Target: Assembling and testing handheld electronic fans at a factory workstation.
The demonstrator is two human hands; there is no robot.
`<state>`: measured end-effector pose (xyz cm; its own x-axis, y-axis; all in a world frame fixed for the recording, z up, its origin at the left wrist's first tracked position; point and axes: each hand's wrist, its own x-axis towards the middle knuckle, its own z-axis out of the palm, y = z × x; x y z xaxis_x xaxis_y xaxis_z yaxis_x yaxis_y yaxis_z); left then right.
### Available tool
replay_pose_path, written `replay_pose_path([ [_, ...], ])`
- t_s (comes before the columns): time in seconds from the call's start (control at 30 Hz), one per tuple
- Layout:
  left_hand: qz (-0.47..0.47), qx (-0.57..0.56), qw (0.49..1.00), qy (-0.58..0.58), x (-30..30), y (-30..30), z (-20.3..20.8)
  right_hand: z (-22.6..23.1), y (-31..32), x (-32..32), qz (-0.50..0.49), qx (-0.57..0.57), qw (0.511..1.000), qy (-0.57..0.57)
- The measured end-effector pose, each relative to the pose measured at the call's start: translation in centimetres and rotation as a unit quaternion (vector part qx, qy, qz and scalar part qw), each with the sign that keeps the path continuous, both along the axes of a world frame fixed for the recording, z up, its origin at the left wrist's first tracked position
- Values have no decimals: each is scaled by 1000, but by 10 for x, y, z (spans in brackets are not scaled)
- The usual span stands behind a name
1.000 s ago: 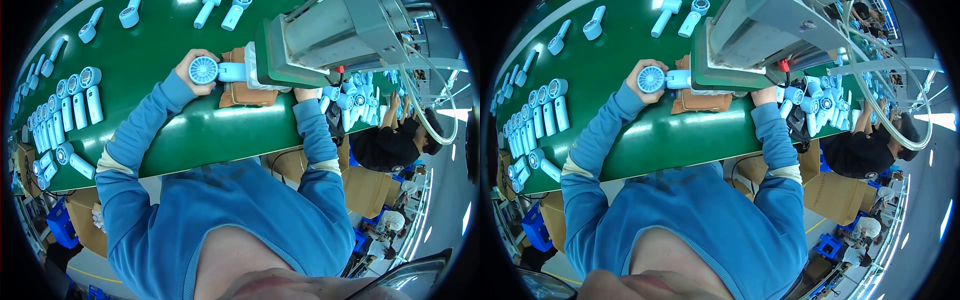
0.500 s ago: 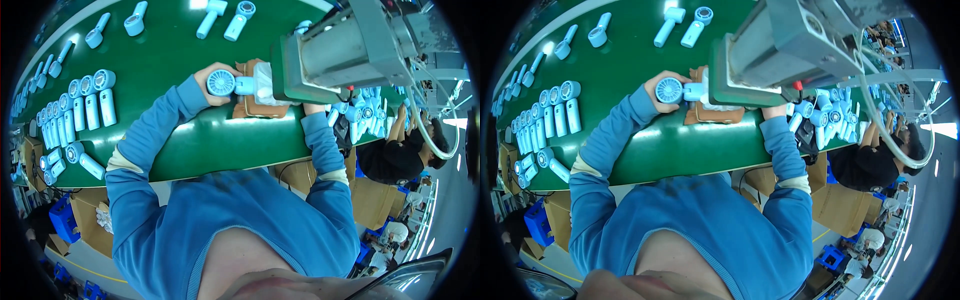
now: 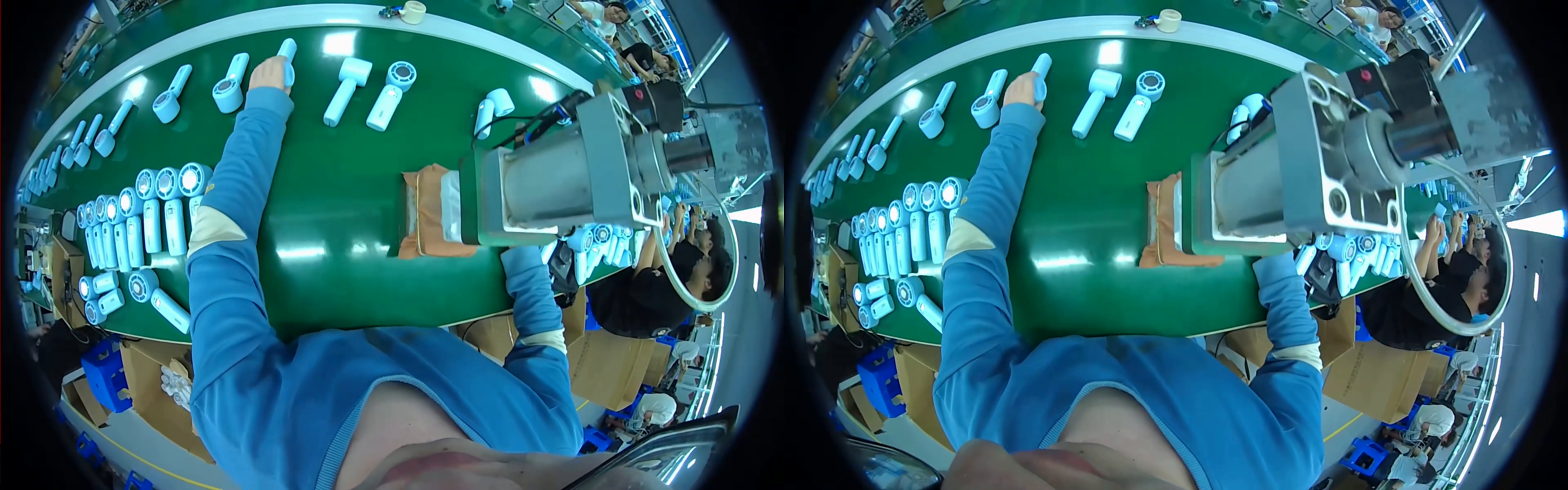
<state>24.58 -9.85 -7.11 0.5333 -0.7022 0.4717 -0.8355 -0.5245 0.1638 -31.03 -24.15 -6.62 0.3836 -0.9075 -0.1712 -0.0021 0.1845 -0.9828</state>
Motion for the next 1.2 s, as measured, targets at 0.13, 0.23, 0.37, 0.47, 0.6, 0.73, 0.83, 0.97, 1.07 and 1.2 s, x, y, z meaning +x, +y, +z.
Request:
replay_pose_path([
  [0.13, -144, 54, 939, -309, 14, -12, -18, -5, 7, -33, 21, 171, 972, -161],
  [0.23, -231, 54, 901, -364, 21, -19, -6, -8, 2, -49, 28, 300, 914, -271],
  [0.37, -331, -11, 912, -243, 22, -42, 24, -21, 5, -49, 32, 415, 829, -373],
  [0.47, -279, -8, 960, 16, 5, -70, 20, -29, 4, -50, 31, 413, 824, -387],
  [0.6, -199, 187, 950, 153, -18, -84, 59, -29, 1, -42, 36, 389, 819, -420],
  [0.73, -167, 361, 909, 128, -41, -39, 111, -66, -36, -49, 96, 341, 797, -490],
  [0.83, -299, 302, 899, -108, -55, 20, 130, -132, -72, -64, 234, 222, 716, -619],
  [0.97, -171, 343, 923, -26, -123, 99, 108, -49, -49, -13, 42, 207, 892, -400],
  [1.07, -35, 367, 928, 45, -193, 130, 107, 2, -18, 3, -11, 59, 994, -95],
  [1.2, 109, 388, 908, 114, -197, 140, 101, 20, -4, 18, 27, -353, 780, 516],
])
